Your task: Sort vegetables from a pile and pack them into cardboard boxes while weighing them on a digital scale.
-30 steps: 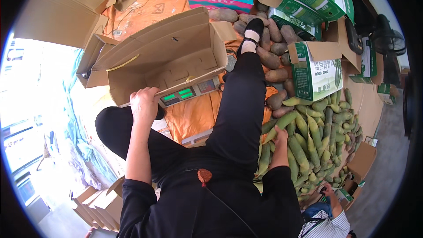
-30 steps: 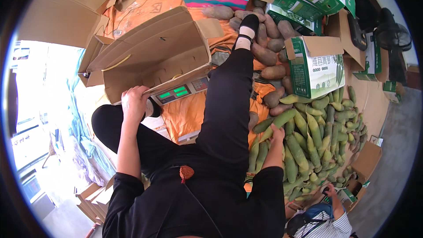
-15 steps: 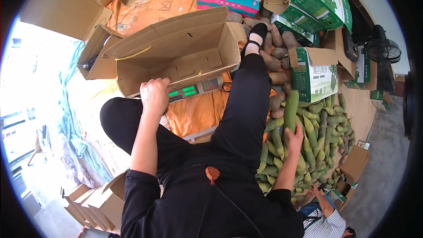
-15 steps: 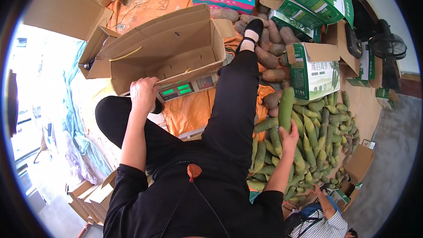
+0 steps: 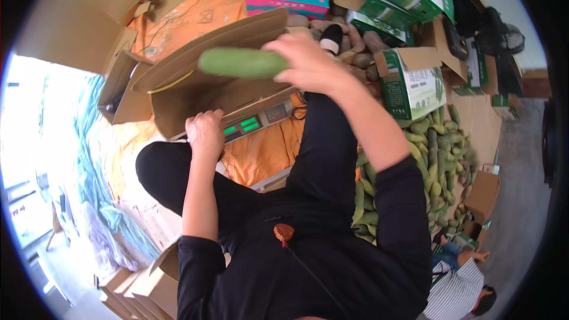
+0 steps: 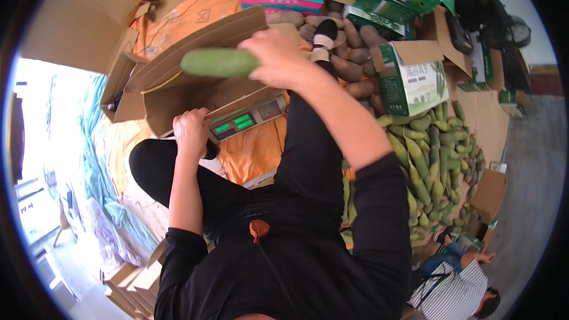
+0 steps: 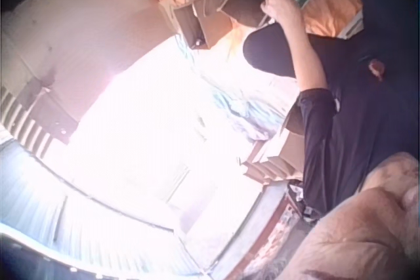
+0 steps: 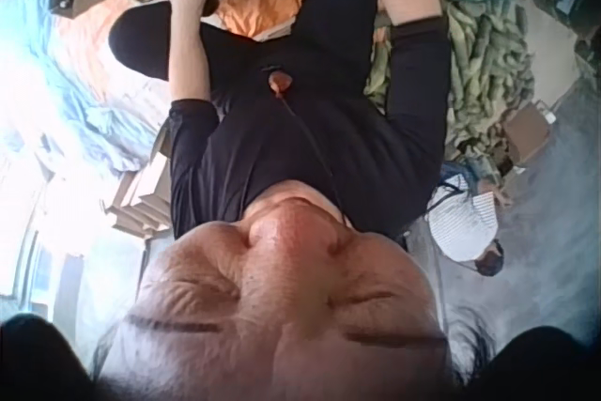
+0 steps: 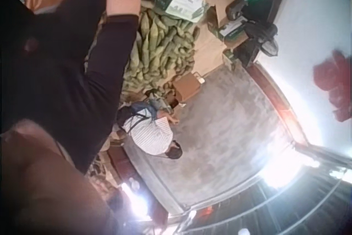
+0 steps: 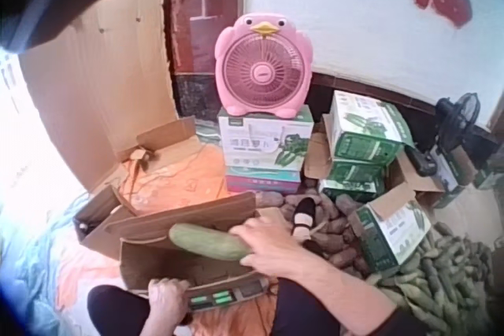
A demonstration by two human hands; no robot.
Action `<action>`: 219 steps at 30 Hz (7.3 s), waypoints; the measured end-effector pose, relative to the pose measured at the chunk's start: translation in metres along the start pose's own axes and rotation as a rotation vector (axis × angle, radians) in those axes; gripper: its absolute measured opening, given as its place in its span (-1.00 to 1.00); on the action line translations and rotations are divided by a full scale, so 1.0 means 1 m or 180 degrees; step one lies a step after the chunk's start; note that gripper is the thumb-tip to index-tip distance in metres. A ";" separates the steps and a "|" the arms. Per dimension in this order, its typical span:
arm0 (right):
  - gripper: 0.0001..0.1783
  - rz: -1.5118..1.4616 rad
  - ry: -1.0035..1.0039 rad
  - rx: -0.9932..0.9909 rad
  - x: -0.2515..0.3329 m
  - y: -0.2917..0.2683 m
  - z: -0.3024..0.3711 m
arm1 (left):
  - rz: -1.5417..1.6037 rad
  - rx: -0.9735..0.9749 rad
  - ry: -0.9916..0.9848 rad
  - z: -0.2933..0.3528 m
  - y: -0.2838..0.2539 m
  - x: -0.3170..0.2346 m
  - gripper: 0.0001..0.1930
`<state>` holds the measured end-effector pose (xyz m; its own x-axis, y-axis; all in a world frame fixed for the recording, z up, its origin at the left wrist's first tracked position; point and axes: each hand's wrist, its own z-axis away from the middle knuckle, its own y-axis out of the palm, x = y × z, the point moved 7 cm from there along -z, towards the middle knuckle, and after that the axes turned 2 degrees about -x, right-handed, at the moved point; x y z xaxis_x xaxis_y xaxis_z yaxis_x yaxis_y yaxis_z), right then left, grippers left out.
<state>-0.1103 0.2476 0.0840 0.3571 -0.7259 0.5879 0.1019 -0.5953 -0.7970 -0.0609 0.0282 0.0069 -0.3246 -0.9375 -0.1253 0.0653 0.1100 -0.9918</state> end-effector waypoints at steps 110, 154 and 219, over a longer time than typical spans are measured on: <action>-0.58 0.0705 0.0228 0.1736 -0.024 0.153 -0.037 | -0.0252 -0.0021 -0.0031 0.004 0.010 0.004 -0.91; -0.59 -0.3271 0.6922 -0.2427 -0.255 0.263 0.520 | 0.0077 -0.0027 -0.0047 -0.003 0.004 -0.011 -0.90; -0.64 -0.1743 0.1539 -0.1187 -0.098 -0.064 0.125 | -0.0015 0.0155 -0.0155 0.000 0.006 -0.004 -0.80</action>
<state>-0.0357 0.3997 0.0597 -0.1022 -0.3167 0.9430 -0.2001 -0.9220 -0.3313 -0.0593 0.0321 0.0016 -0.2788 -0.9531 -0.1181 0.1101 0.0904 -0.9898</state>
